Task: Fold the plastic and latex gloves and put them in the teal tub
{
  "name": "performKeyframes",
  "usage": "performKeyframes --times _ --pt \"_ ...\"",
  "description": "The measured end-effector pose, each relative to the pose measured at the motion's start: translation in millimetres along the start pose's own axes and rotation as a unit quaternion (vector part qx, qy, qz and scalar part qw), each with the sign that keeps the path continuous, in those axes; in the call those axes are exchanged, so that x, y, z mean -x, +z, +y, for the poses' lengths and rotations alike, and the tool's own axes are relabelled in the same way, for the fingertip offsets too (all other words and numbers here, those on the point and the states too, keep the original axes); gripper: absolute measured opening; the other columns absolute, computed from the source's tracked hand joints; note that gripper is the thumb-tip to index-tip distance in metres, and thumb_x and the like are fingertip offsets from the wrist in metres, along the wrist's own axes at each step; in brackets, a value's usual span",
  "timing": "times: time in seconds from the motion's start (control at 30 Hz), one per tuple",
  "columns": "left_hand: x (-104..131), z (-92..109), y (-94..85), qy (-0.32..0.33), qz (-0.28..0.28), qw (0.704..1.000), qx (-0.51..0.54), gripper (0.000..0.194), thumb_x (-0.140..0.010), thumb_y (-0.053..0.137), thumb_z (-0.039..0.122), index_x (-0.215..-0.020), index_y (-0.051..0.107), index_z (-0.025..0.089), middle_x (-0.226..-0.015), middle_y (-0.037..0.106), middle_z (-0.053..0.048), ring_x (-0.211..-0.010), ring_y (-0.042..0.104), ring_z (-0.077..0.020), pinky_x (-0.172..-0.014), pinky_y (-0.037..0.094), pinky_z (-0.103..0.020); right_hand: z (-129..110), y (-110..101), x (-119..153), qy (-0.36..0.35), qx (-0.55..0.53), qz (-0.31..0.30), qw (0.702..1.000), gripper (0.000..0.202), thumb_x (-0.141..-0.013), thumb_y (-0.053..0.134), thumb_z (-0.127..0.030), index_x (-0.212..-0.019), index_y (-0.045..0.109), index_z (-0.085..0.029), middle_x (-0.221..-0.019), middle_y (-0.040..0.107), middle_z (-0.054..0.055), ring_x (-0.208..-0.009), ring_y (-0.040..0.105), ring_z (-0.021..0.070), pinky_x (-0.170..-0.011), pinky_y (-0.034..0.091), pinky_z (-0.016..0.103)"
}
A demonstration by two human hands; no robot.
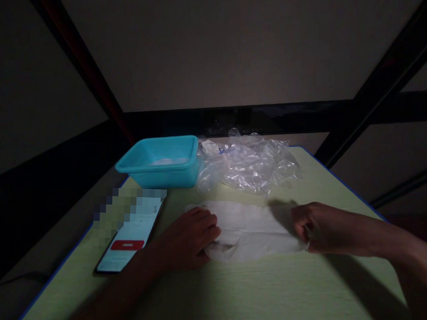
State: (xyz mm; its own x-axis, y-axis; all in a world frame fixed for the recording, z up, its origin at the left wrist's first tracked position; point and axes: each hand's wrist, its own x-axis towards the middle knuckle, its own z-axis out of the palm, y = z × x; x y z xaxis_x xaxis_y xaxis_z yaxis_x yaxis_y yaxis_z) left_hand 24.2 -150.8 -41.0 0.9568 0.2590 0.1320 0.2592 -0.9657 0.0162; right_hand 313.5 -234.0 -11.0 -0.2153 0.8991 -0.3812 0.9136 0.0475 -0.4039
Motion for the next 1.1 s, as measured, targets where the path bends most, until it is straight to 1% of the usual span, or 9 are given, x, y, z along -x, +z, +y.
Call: performKeyframes --times 0.17,0.3,0.4,0.53,0.67,0.77,0.9,1.0,1.1 --pt "2 3 0.1 0.012 -0.006 1.000 0.010 0.018 -0.068 0.050 0.008 -0.082 0.058 0.015 -0.088 0.060 -0.006 -0.081 0.053 -0.0204 -0.078 0.044 -0.033 -8 -4 1 -0.044 -0.035 -0.023 0.998 0.018 -0.057 0.054 -0.005 -0.069 0.062 -0.017 -0.073 0.062 0.002 -0.068 0.057 0.0163 -0.058 0.041 0.026" --pt "2 2 0.5 -0.007 0.012 0.998 0.069 0.020 -0.068 0.045 0.004 -0.077 0.058 0.016 -0.085 0.062 -0.005 -0.080 0.055 -0.0190 -0.077 0.043 -0.031 -9 -7 2 -0.096 -0.049 -0.001 0.994 0.012 -0.067 0.052 -0.011 -0.072 0.061 -0.017 -0.076 0.063 0.003 -0.071 0.058 0.0167 -0.063 0.043 0.029" --pt "1 3 -3.0 -0.058 0.003 0.987 0.150 0.020 -0.067 0.044 0.003 -0.074 0.057 0.017 -0.080 0.062 -0.003 -0.077 0.056 -0.0167 -0.072 0.043 -0.027 -7 -8 3 -0.091 -0.053 0.004 0.994 0.007 -0.072 0.052 -0.017 -0.073 0.059 -0.018 -0.075 0.063 0.003 -0.070 0.058 0.0177 -0.063 0.043 0.030" --pt "-2 4 -11.4 -0.158 -0.007 0.960 0.231 0.021 -0.067 0.044 0.005 -0.076 0.060 0.017 -0.078 0.064 -0.001 -0.073 0.057 -0.0150 -0.069 0.041 -0.024 -4 -10 2 -0.083 -0.068 0.015 0.994 0.009 -0.077 0.048 -0.023 -0.070 0.053 -0.019 -0.071 0.059 0.002 -0.068 0.054 0.0168 -0.061 0.041 0.029" --pt "-3 2 -16.4 -0.244 -0.024 0.930 0.273 0.017 -0.073 0.045 0.015 -0.075 0.062 0.017 -0.071 0.064 0.000 -0.066 0.057 -0.0149 -0.062 0.040 -0.023 0 -10 -3 -0.070 -0.093 0.027 0.993 0.015 -0.080 0.045 -0.029 -0.068 0.045 -0.020 -0.065 0.051 0.000 -0.061 0.048 0.0146 -0.056 0.038 0.027" --pt "-5 -1 -14.4 -0.280 0.003 0.903 0.325 0.022 -0.079 0.043 0.026 -0.073 0.062 0.016 -0.069 0.065 -0.001 -0.065 0.058 -0.0157 -0.058 0.039 -0.023 4 -10 -8 -0.064 -0.098 0.050 0.992 0.016 -0.080 0.043 -0.032 -0.069 0.043 -0.020 -0.063 0.047 -0.001 -0.059 0.044 0.0139 -0.053 0.035 0.026" --pt "-7 -6 -9.3 -0.310 0.044 0.869 0.382 0.018 -0.077 0.045 0.026 -0.074 0.060 0.016 -0.073 0.065 -0.001 -0.068 0.058 -0.0163 -0.059 0.041 -0.023 12 -9 -13 -0.053 -0.096 0.085 0.990 0.017 -0.079 0.043 -0.034 -0.070 0.044 -0.019 -0.063 0.046 -0.001 -0.058 0.042 0.0129 -0.051 0.033 0.025" --pt "-9 -8 -5.7 -0.330 0.073 0.859 0.385 0.014 -0.075 0.046 0.023 -0.075 0.058 0.016 -0.072 0.063 -0.001 -0.068 0.057 -0.0156 -0.060 0.040 -0.023 16 -8 -17 -0.027 -0.096 0.099 0.990 0.018 -0.077 0.043 -0.035 -0.069 0.044 -0.019 -0.061 0.046 -0.001 -0.055 0.042 0.0123 -0.050 0.032 0.025" --pt "-9 -9 -1.8 -0.342 0.087 0.855 0.380 0.015 -0.075 0.046 0.023 -0.080 0.057 0.015 -0.064 0.058 0.001 -0.061 0.052 -0.0137 -0.055 0.036 -0.022 18 -7 -22 -0.012 -0.108 0.121 0.987 0.017 -0.076 0.043 -0.034 -0.071 0.047 -0.019 -0.061 0.048 0.000 -0.054 0.043 0.0125 -0.049 0.032 0.025"
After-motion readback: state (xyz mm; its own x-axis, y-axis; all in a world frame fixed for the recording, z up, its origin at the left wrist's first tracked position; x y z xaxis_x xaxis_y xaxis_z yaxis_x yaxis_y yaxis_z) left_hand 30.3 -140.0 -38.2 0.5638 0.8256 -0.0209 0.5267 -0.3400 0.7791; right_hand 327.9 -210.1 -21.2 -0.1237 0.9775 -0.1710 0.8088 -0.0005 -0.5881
